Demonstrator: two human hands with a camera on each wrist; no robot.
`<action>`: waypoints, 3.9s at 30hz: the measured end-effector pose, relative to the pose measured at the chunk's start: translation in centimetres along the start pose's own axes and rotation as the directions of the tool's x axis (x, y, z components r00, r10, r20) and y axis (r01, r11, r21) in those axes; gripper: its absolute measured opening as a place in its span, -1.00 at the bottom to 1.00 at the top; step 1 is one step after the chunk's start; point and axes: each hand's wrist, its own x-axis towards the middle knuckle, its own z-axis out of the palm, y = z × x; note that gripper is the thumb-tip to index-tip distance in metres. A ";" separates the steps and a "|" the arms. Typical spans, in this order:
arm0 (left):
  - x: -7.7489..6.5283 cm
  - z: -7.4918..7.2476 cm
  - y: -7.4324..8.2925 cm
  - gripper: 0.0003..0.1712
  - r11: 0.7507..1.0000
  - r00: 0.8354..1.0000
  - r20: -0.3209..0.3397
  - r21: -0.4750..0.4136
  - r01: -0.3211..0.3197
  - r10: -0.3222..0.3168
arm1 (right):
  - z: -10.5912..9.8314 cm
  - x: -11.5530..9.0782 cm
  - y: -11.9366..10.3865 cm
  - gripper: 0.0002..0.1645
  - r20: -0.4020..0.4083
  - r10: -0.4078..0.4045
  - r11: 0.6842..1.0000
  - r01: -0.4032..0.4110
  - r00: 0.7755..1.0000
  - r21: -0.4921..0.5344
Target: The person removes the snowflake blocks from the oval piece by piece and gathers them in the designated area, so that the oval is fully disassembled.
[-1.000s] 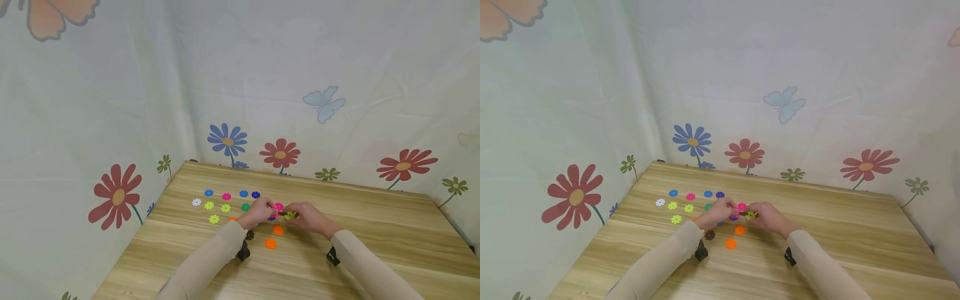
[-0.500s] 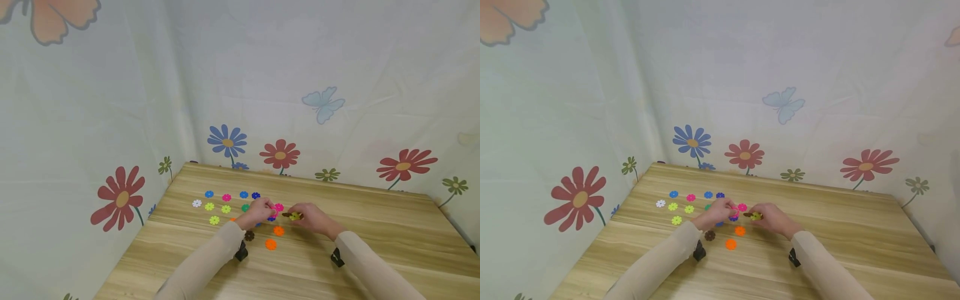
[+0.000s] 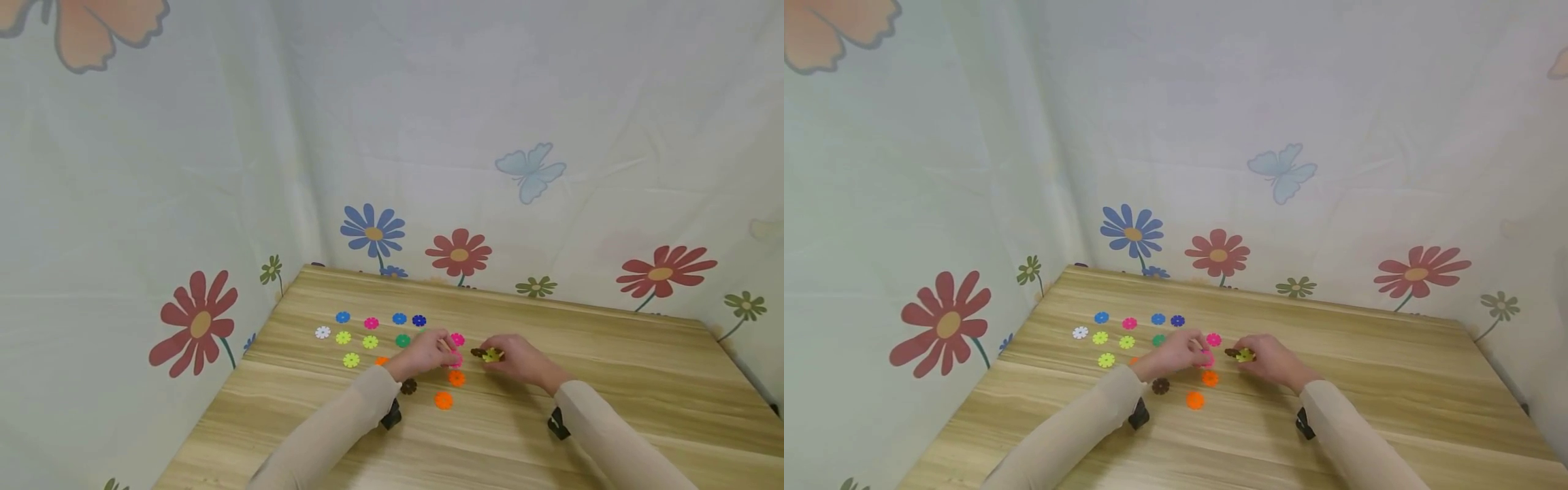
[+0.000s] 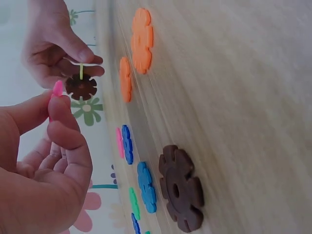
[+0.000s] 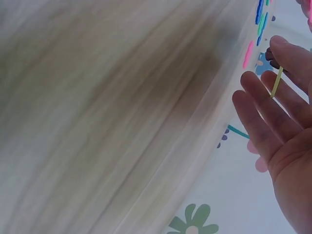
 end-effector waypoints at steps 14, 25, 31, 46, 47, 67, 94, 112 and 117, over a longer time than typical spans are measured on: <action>-0.7 2.1 0.8 -0.80 0.992 0.986 0.168 0.121 -0.043 0.022 | 0.0 -0.2 0.7 -0.73 0.005 0.042 0.999 -0.042 0.999 -0.027; -1.0 3.7 0.9 -0.75 0.986 0.969 0.246 0.155 -0.054 0.014 | -0.1 -0.1 0.5 -0.74 0.009 0.043 0.999 -0.043 0.999 -0.015; -0.7 4.3 1.0 -0.74 0.975 0.961 0.276 0.204 -0.083 0.024 | -0.2 0.0 0.6 -0.74 0.016 0.035 0.999 -0.034 0.999 -0.026; -0.2 5.7 0.9 -0.74 0.946 0.954 0.299 0.303 -0.114 0.020 | 0.2 -0.1 0.9 -0.72 -0.009 0.016 0.999 -0.017 1.000 -0.032; -0.2 5.7 0.8 -0.74 0.945 0.954 0.300 0.305 -0.120 0.024 | 0.2 -0.1 1.0 -0.72 -0.012 0.013 0.999 -0.013 1.000 -0.032; -0.1 6.4 1.2 -0.74 0.883 0.950 0.304 0.423 -0.206 0.075 | 0.3 -0.2 1.6 -0.72 -0.023 0.037 0.999 -0.037 0.999 0.002; -0.3 4.6 0.9 -0.94 0.960 0.987 0.149 0.261 -0.104 0.066 | -0.1 -0.5 1.0 -0.73 -0.008 0.049 0.998 -0.049 0.999 0.037; 0.5 1.9 -0.4 -0.96 0.978 0.985 -0.123 0.187 -0.094 0.118 | 0.0 -0.8 0.5 -0.71 0.002 0.005 0.999 -0.005 1.000 0.041; 0.7 1.6 -0.6 -0.94 0.978 0.978 -0.170 0.191 -0.089 0.122 | -0.1 -0.6 -0.1 -0.71 0.000 0.003 0.999 -0.003 1.000 0.037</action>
